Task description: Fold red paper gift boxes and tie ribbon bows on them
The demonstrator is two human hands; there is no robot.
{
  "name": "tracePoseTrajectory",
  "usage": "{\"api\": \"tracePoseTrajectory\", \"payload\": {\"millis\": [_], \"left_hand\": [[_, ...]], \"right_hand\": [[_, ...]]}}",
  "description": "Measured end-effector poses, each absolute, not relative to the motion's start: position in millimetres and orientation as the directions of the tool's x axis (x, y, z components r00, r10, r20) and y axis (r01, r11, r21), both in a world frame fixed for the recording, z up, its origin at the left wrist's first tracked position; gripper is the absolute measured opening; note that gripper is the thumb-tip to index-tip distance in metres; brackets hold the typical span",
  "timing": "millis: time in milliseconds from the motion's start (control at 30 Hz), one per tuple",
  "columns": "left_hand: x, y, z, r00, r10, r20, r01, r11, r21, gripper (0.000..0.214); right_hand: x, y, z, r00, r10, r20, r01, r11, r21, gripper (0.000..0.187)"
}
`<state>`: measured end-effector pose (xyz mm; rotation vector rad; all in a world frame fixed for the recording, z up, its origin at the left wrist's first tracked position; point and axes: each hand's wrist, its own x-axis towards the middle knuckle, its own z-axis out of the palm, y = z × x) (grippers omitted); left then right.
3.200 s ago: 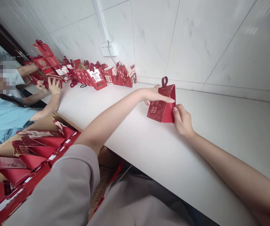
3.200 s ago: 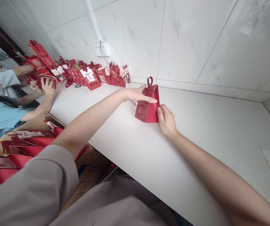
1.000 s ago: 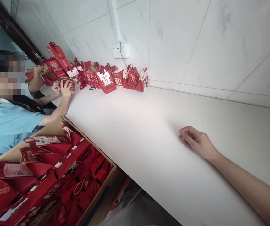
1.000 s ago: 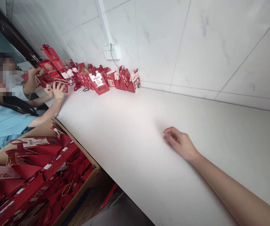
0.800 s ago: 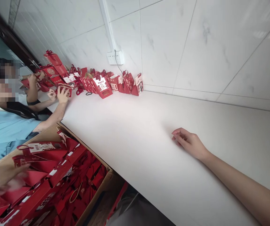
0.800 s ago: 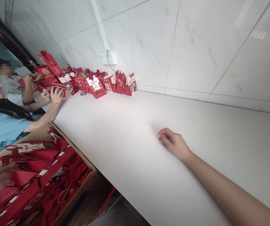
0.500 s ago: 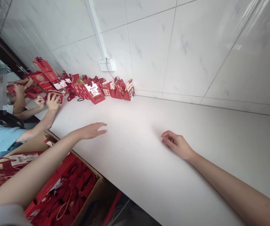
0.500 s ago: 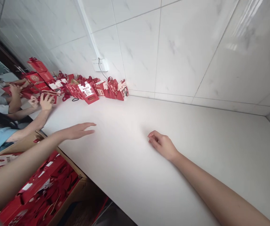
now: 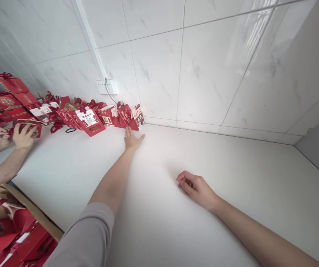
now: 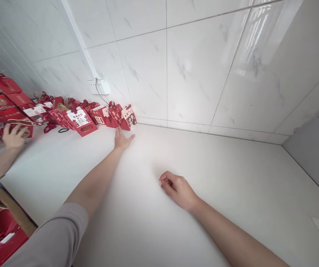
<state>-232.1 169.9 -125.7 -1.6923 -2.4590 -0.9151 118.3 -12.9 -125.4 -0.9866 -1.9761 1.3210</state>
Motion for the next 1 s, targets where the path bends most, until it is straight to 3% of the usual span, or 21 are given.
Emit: {"api": "tracePoseTrajectory", "payload": {"millis": [133, 333, 533, 700, 1000], "left_hand": [[-237, 191, -122, -0.348, 0.771, 0.534, 0.872, 0.057, 0.485, 0.108], [-240, 218, -123, -0.366, 0.747, 0.555, 0.853, 0.031, 0.520, 0.110], [-245, 243, -128, -0.515, 0.731, 0.447, 0.744, 0.123, 0.657, 0.106], [-255, 256, -128, -0.623, 0.683, 0.383, 0.665, 0.204, 0.719, 0.079], [-245, 229, -116, -0.539, 0.797, 0.272, 0.592, 0.129, 0.795, 0.057]], "right_hand": [[118, -10, -124, -0.584, 0.811, 0.027, 0.259, 0.218, -0.941, 0.017], [118, -7, -125, -0.586, 0.810, -0.021, 0.286, 0.182, -0.941, 0.018], [118, -7, -123, -0.585, 0.809, -0.051, 0.296, 0.154, -0.943, 0.017], [116, -4, -124, -0.578, 0.815, -0.050, 0.285, 0.144, -0.948, 0.017], [117, 2, -125, -0.585, 0.810, -0.034, 0.208, 0.109, -0.972, 0.017]]}}
